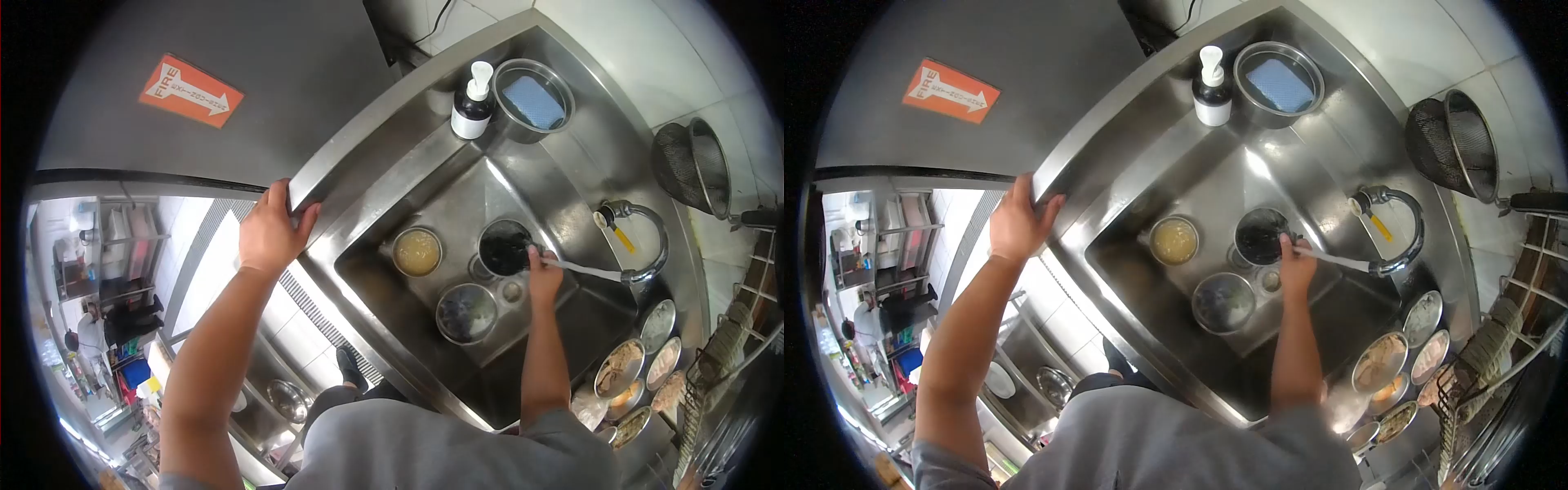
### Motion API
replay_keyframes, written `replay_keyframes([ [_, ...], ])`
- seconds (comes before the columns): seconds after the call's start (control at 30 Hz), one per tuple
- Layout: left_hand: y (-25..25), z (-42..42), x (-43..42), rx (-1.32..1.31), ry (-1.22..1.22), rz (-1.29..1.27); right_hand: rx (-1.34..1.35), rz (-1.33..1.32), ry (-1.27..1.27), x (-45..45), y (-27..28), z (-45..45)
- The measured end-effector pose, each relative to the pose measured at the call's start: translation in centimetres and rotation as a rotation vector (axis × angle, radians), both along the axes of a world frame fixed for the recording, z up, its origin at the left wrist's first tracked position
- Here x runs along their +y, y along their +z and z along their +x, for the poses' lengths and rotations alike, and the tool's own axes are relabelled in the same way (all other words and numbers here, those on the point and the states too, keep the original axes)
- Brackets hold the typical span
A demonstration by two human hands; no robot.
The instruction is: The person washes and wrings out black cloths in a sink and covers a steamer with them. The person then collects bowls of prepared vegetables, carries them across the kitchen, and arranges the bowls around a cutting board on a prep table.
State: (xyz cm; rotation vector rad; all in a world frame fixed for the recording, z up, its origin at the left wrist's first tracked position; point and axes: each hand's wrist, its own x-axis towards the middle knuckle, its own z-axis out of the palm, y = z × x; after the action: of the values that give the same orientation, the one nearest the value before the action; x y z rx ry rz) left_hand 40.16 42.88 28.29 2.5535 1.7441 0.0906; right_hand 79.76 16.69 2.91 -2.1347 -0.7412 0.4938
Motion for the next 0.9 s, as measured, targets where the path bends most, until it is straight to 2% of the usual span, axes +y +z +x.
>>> replay_keyframes([
  [0.07,0.0,0.0,0.0,0.013,0.013,-0.019,0.181,0.197,-0.149,0.4,2.2,-0.6],
  [0.2,0.1,0.2,0.1,0.023,0.034,-0.051,0.181,0.065,-0.224,-0.9,0.5,0.5],
  [0.27,0.0,0.1,0.0,0.015,0.022,-0.037,-0.226,-0.246,0.063,-1.2,-1.8,0.9],
  [0.37,-0.4,-0.1,0.3,0.026,0.006,-0.004,-0.235,-0.237,0.030,-0.2,-5.9,-0.8],
  [0.43,-0.5,-0.2,0.3,0.057,0.006,0.003,-0.208,-0.269,0.096,1.0,-8.9,-1.2],
  [0.5,-0.2,0.2,0.2,0.022,0.025,-0.029,-0.118,-0.336,0.281,2.5,-11.1,-2.5],
  [0.53,-0.4,0.2,0.2,0.032,0.023,-0.032,-0.254,-0.342,0.386,2.7,-13.7,-2.7],
  [0.57,-0.5,0.1,0.2,0.012,0.010,-0.008,-0.243,-0.342,0.389,3.1,-13.9,-3.2],
  [0.63,-0.5,0.1,0.2,0.005,0.002,0.017,-0.331,-0.671,0.362,4.2,-13.9,-4.4],
  [0.67,-0.4,0.2,0.2,0.015,0.008,0.009,-0.493,-0.770,0.476,4.0,-17.2,-3.4],
  [0.7,-0.4,0.3,0.3,0.024,0.014,-0.001,-0.482,-0.767,0.483,3.9,-18.5,-2.9],
  [0.77,-0.6,0.3,0.3,0.035,0.009,0.018,-0.102,-0.954,0.515,3.6,-20.6,-2.1],
  [0.8,-0.6,0.3,0.3,0.030,-0.003,0.040,-0.119,-1.099,1.002,4.1,-23.7,-0.4],
  [0.9,-0.8,0.0,0.3,0.014,-0.002,0.008,-0.226,-1.043,0.882,4.0,-24.0,-0.8],
])
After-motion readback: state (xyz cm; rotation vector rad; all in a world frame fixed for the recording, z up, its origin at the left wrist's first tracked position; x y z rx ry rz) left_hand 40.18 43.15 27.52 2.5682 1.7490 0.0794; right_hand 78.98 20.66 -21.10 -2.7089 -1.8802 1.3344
